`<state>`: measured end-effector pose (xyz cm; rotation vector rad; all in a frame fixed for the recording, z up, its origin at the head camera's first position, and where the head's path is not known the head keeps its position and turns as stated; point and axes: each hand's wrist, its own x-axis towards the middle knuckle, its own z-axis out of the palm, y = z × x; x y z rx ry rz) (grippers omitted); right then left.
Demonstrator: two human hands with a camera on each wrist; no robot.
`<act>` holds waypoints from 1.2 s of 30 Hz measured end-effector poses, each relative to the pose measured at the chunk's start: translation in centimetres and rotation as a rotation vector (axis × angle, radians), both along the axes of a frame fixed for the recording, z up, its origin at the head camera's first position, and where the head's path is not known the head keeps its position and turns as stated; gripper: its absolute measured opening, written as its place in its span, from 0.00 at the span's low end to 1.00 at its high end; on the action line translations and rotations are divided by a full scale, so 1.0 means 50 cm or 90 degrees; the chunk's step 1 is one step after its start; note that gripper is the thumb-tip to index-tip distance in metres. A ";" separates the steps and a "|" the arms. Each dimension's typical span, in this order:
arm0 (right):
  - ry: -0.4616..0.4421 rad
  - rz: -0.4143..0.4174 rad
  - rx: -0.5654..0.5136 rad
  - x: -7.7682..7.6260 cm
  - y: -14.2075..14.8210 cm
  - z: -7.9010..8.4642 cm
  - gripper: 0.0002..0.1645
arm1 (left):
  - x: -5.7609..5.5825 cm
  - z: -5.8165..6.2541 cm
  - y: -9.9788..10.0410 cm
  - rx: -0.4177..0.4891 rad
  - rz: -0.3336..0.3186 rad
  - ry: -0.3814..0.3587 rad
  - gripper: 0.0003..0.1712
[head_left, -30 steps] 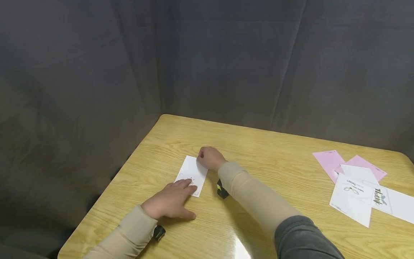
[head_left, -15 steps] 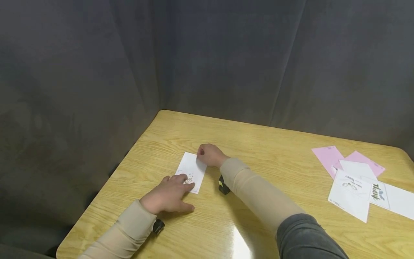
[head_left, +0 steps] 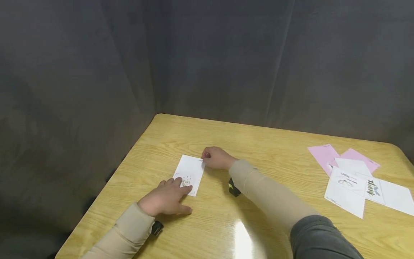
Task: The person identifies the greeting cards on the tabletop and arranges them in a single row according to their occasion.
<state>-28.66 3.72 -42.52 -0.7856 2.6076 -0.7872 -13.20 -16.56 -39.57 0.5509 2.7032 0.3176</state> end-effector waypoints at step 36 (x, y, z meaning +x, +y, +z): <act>0.077 -0.126 0.134 -0.042 0.458 0.080 0.20 | 0.021 0.041 -0.064 -0.033 0.002 -0.010 0.41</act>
